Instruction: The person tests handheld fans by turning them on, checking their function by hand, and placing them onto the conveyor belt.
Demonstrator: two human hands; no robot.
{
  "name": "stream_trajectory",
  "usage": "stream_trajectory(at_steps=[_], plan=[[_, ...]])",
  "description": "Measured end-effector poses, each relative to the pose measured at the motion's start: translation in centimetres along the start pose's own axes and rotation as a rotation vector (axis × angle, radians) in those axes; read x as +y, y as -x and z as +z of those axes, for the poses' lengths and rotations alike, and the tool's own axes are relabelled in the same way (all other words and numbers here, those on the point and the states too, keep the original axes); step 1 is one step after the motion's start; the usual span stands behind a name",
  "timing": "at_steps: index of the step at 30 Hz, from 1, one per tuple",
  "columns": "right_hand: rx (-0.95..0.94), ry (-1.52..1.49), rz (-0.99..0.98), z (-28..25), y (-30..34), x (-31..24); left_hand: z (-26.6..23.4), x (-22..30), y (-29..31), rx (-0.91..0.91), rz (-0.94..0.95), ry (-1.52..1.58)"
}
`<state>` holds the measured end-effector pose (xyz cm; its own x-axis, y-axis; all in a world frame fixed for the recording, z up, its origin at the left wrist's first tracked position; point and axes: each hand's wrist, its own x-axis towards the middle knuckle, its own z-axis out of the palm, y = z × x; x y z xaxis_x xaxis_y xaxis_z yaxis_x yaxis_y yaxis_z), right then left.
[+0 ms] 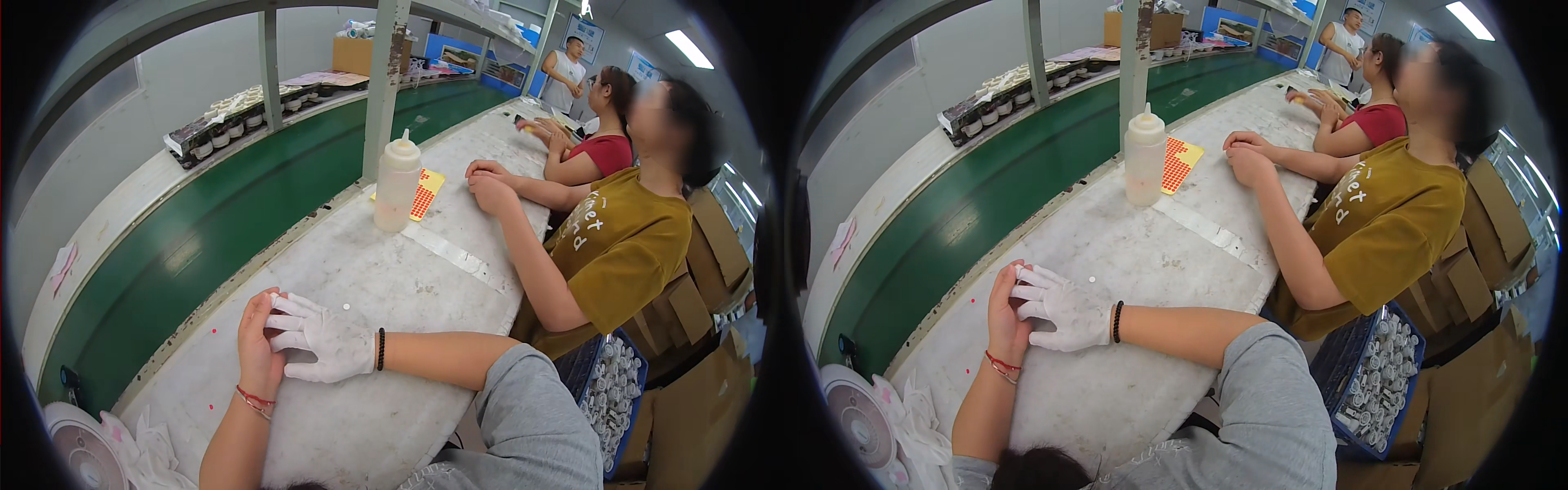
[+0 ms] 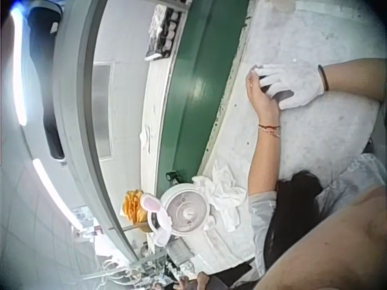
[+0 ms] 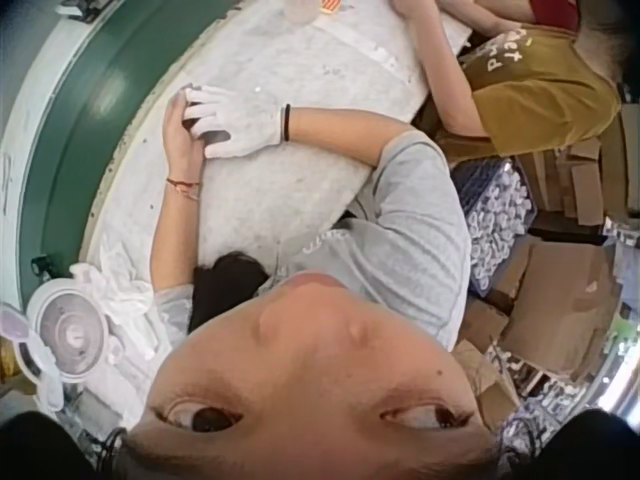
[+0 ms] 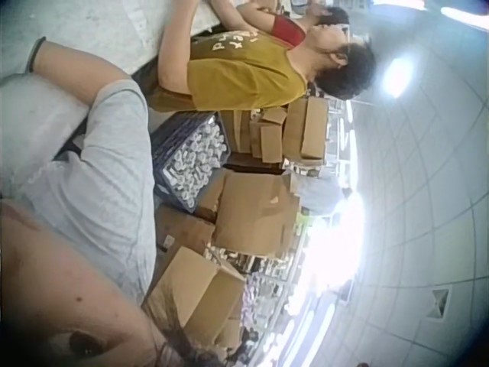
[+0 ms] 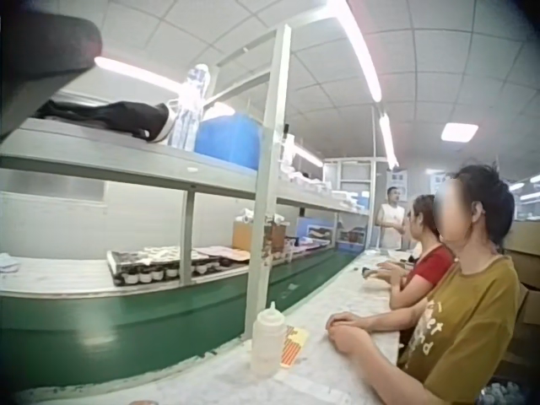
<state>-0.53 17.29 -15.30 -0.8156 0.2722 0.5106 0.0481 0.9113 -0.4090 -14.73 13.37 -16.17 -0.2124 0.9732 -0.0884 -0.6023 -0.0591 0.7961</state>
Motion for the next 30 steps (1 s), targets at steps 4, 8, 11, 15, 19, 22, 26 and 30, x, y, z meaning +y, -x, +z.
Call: stream_trajectory(at_steps=[4, 8, 11, 15, 19, 22, 26, 30], plan=[[-0.015, -0.021, 0.004, 0.1, 0.1, 0.2, 0.2, 0.1, 0.0, -0.002, -0.010, 0.014], [-0.041, -0.004, 0.018, 0.2, 0.2, 0.5, 0.2, 0.2, -0.1, -0.013, -0.012, 0.026], [-0.029, 0.002, 0.031, 0.3, 0.2, 0.4, 0.2, 0.2, -0.2, 0.019, -0.019, 0.022], [-0.040, -0.039, -0.011, 0.6, 0.0, 1.0, 0.0, 0.0, -0.3, 0.057, -0.006, 0.023], [-0.048, -0.071, 0.016, 0.5, 0.1, 0.8, 0.4, 0.0, 0.0, 0.092, 0.054, -0.026], [-0.037, -0.069, 0.022, 0.6, 0.1, 0.8, -0.1, -0.1, -0.2, 0.075, 0.043, -0.053], [-0.015, -0.041, 0.012, 1.0, 0.2, 1.0, 0.4, 0.1, -0.1, 0.083, -0.005, -0.022], [-0.020, -0.025, 0.026, 0.8, 0.2, 0.8, 0.3, 0.0, -0.3, 0.080, -0.020, -0.001]])
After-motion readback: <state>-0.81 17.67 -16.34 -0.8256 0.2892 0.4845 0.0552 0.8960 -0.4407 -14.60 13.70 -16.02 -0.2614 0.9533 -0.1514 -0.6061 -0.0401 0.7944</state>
